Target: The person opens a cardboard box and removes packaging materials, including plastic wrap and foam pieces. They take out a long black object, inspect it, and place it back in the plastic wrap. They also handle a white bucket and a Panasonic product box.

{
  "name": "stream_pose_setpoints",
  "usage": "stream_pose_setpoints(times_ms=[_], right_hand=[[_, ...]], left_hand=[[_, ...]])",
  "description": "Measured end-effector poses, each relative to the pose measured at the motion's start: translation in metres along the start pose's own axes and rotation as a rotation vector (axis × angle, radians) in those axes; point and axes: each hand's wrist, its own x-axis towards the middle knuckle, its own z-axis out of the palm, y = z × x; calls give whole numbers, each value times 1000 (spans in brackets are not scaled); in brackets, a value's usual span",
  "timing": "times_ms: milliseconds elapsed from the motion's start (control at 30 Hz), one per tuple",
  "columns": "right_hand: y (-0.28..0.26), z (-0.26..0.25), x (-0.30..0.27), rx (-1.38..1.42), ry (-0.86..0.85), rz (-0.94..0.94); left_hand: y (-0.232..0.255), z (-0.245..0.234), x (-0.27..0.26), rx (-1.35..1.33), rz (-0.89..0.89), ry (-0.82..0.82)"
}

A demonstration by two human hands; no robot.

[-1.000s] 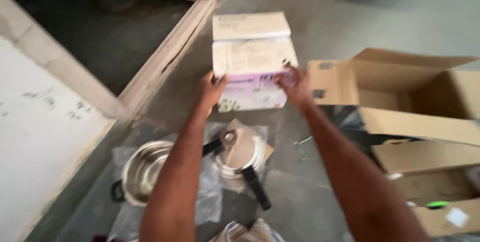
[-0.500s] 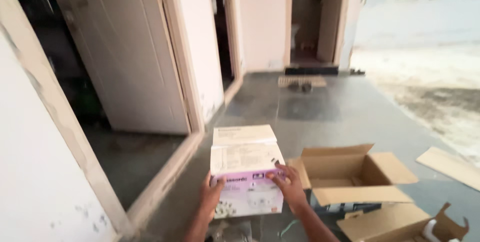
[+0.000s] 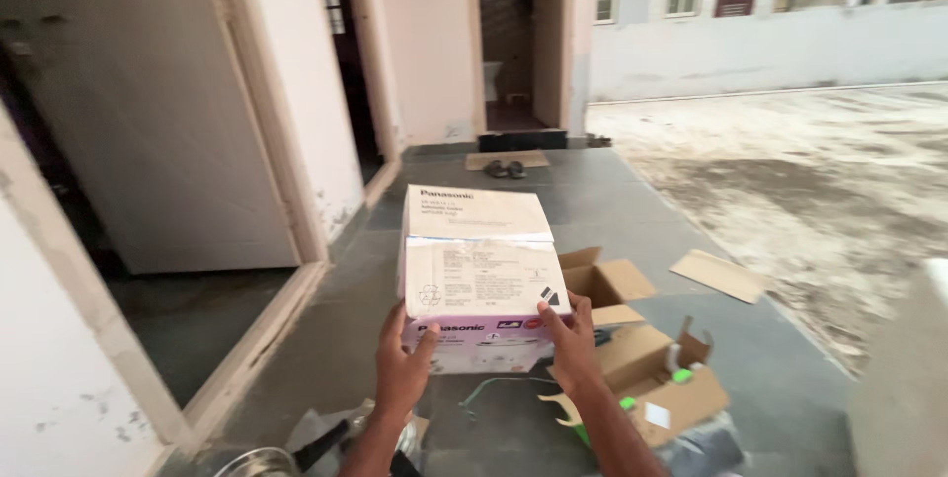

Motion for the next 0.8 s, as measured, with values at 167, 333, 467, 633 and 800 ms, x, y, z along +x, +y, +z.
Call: stream_pose_setpoints(times_ms=[167, 333, 467, 633, 800], right_hand=[[-28, -32, -34, -75, 73, -198], [-24, -66, -53, 11, -21, -209], [-19, -84, -58, 123, -57, -150], [-13, -91, -60, 160, -81, -115], [-11, -91, -65, 175, -61, -52]], left_hand=[[0, 31, -32, -123, 128, 94], [-11, 56, -57, -21, 237, 199], [-12, 60, -69, -44, 257, 139], [-10, 57, -78, 3, 285, 151], [-14, 53, -78, 3, 333, 101]])
